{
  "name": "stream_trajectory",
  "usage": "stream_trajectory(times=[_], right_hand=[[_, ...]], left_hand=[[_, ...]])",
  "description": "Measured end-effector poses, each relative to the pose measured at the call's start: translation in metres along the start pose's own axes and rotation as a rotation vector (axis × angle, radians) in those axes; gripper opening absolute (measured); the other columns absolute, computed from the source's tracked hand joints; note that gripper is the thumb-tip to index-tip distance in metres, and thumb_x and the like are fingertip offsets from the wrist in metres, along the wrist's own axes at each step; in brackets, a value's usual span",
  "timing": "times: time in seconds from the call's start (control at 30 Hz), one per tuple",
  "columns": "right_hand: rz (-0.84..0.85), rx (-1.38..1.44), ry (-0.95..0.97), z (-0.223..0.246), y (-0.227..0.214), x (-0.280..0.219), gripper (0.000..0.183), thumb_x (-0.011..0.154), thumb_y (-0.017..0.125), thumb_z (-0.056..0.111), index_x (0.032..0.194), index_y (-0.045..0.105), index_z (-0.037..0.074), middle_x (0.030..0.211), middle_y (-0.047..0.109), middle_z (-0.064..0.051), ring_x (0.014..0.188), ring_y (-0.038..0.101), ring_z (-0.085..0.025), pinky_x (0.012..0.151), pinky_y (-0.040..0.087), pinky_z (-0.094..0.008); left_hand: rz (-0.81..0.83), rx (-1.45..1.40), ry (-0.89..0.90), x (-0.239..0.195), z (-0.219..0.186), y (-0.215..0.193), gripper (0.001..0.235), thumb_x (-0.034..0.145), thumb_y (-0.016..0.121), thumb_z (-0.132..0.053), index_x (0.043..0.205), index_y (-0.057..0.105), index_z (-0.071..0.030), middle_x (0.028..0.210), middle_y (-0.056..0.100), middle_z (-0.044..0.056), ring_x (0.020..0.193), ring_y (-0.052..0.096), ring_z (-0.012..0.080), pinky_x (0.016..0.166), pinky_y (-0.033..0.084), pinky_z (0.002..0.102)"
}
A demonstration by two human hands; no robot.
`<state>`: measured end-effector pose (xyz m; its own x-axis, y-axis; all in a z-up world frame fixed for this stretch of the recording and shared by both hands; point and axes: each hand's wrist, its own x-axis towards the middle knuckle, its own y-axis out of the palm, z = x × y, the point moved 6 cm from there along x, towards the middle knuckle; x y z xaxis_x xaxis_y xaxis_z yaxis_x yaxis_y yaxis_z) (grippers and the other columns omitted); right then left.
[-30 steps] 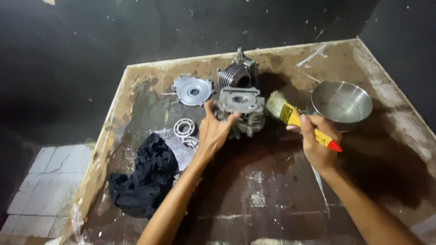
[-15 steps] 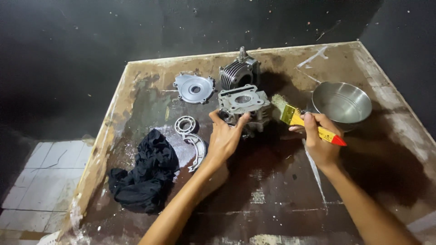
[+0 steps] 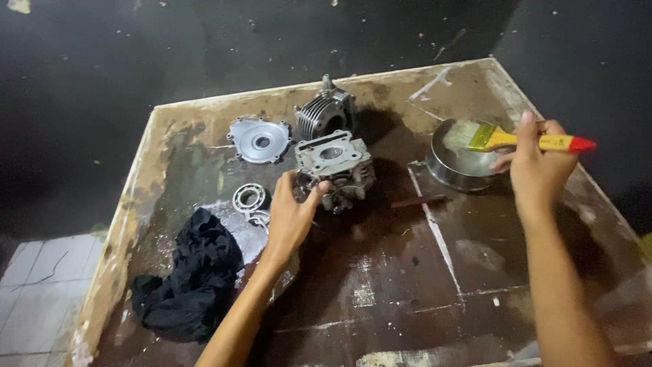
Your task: Cleaning motorcycle engine cylinder heads and related metal components using a paintbrush and solvent on a workbench.
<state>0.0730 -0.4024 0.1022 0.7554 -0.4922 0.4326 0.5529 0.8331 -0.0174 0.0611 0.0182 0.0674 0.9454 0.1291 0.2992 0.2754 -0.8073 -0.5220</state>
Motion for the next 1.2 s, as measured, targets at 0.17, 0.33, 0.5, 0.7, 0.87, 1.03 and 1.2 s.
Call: stream_trajectory(times=[0.17, 0.33, 0.5, 0.7, 0.87, 1.03, 1.2], right_hand=[[0.132, -0.258, 0.155, -0.044, -0.015, 0.029, 0.035, 0.109, 0.070, 0.032, 0.104, 0.058, 0.000, 0.082, 0.071, -0.014, 0.057, 0.066, -0.016, 0.046, 0.047, -0.027], [0.204, -0.652, 0.051, -0.053, -0.006, 0.030, 0.030, 0.107, 0.072, 0.028, 0.098, 0.069, 0.000, 0.081, 0.076, -0.015, 0.063, 0.069, -0.018, 0.059, 0.050, -0.025], [0.125, -0.007, -0.012, -0.035, 0.012, 0.017, 0.031, 0.116, 0.066, 0.020, 0.117, 0.051, -0.008, 0.099, 0.072, -0.015, 0.080, 0.074, -0.021, 0.059, 0.051, -0.026], [0.251, 0.201, -0.114, 0.038, 0.073, -0.055, 0.025, 0.114, 0.062, 0.020, 0.124, 0.055, -0.002, 0.106, 0.068, -0.007, 0.085, 0.073, -0.019, 0.070, 0.061, -0.031], [0.328, -0.130, -0.441, 0.056, 0.093, -0.123, 0.016, 0.103, 0.067, 0.015, 0.105, 0.066, -0.001, 0.090, 0.071, -0.015, 0.075, 0.069, -0.020, 0.069, 0.058, -0.032], [0.350, -0.118, -0.680, 0.048, 0.095, -0.144, 0.008, 0.106, 0.066, 0.007, 0.111, 0.064, 0.002, 0.102, 0.075, -0.018, 0.086, 0.076, -0.020, 0.075, 0.062, -0.030], [0.468, 0.080, -0.996, 0.034, 0.104, -0.161, 0.011, 0.092, 0.072, 0.005, 0.101, 0.067, 0.005, 0.090, 0.074, -0.013, 0.074, 0.076, -0.018, 0.062, 0.063, -0.028]], left_hand=[[-0.073, -0.088, -0.023, 0.000, 0.005, 0.003, 0.061, 0.083, 0.078, -0.042, 0.122, 0.062, 0.001, 0.117, 0.070, 0.021, 0.110, 0.068, 0.0319, 0.097, 0.050, 0.039], [-0.114, -0.176, 0.061, -0.003, 0.018, 0.011, 0.055, 0.089, 0.078, -0.032, 0.127, 0.058, 0.002, 0.119, 0.069, 0.020, 0.112, 0.065, 0.0321, 0.099, 0.048, 0.039], [-0.041, -0.476, -0.101, -0.004, 0.025, 0.024, 0.057, 0.087, 0.074, -0.028, 0.133, 0.052, -0.001, 0.119, 0.069, 0.015, 0.109, 0.068, 0.0231, 0.096, 0.053, 0.036], [-0.032, -0.545, -0.079, -0.006, 0.034, 0.034, 0.059, 0.088, 0.073, -0.025, 0.136, 0.046, -0.003, 0.121, 0.067, 0.015, 0.111, 0.066, 0.0221, 0.099, 0.051, 0.035], [-0.046, -0.553, -0.002, -0.009, 0.032, 0.031, 0.065, 0.088, 0.073, -0.022, 0.144, 0.043, -0.007, 0.127, 0.060, 0.013, 0.109, 0.063, 0.0223, 0.098, 0.051, 0.035], [-0.044, -0.484, 0.070, -0.009, 0.033, 0.029, 0.061, 0.091, 0.073, -0.020, 0.146, 0.048, -0.009, 0.135, 0.056, 0.010, 0.115, 0.061, 0.0224, 0.100, 0.050, 0.036], [-0.023, -0.514, 0.050, -0.009, 0.036, 0.033, 0.061, 0.091, 0.072, -0.020, 0.146, 0.048, -0.010, 0.138, 0.053, 0.009, 0.117, 0.060, 0.0218, 0.101, 0.050, 0.037]])
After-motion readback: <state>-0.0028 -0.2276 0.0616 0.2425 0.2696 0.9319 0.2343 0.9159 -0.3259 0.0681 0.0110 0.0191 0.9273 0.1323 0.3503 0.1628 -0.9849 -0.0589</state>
